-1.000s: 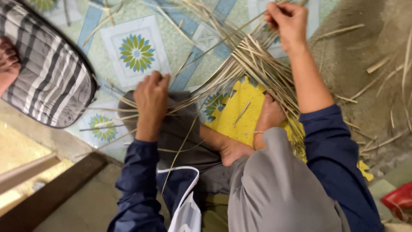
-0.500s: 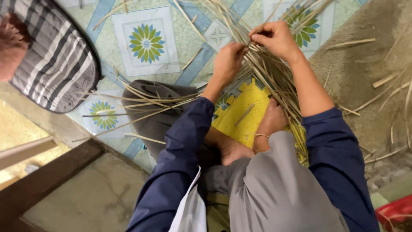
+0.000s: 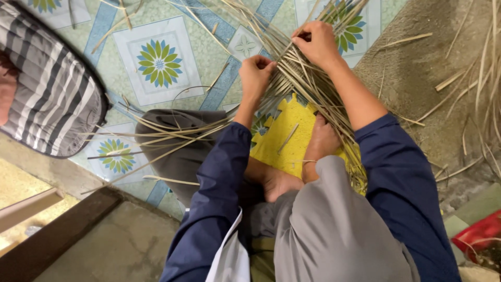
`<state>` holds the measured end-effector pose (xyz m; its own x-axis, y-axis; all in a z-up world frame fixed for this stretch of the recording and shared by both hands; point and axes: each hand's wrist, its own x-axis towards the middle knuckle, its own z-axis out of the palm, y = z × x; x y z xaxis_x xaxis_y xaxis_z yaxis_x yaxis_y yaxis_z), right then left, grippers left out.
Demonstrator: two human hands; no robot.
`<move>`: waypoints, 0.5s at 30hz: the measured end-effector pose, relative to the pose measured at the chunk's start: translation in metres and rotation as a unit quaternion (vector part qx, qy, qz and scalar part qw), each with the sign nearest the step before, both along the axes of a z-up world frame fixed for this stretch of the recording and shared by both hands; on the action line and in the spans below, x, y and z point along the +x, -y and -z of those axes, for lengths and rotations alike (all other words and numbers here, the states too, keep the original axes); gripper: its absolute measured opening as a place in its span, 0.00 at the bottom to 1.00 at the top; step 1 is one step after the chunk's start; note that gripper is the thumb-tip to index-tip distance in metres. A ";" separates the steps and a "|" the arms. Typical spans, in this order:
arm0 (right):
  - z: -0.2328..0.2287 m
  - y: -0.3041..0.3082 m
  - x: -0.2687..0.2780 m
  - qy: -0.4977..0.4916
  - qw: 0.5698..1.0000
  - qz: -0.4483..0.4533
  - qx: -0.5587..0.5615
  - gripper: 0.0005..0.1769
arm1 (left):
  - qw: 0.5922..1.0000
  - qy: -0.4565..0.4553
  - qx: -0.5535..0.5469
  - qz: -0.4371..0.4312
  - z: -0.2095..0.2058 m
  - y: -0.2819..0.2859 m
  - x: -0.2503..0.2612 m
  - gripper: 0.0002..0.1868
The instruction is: Weaving thin strips of dried plant material into a mat
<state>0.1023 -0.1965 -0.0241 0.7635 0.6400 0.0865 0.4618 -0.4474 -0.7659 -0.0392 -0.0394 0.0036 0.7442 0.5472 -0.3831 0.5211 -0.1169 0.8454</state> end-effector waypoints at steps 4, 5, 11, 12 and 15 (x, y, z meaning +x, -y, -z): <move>0.007 0.001 -0.001 0.002 1.000 0.014 0.016 0.04 | 0.998 -0.009 -0.053 -0.019 0.003 -0.003 0.002 0.07; 0.009 0.001 0.000 0.004 1.000 0.020 0.010 0.04 | 0.997 -0.019 -0.080 -0.013 0.000 -0.004 0.003 0.06; 0.016 0.004 -0.001 0.010 0.999 0.042 0.004 0.01 | 0.993 -0.049 -0.094 0.057 -0.010 -0.008 0.012 0.04; 0.017 0.003 -0.001 0.006 0.999 0.037 0.007 0.03 | 0.992 -0.058 -0.084 0.071 -0.015 -0.009 0.013 0.04; 0.009 0.005 -0.004 0.019 0.998 0.030 0.042 0.04 | 0.991 -0.082 0.011 0.108 -0.001 -0.008 0.015 0.08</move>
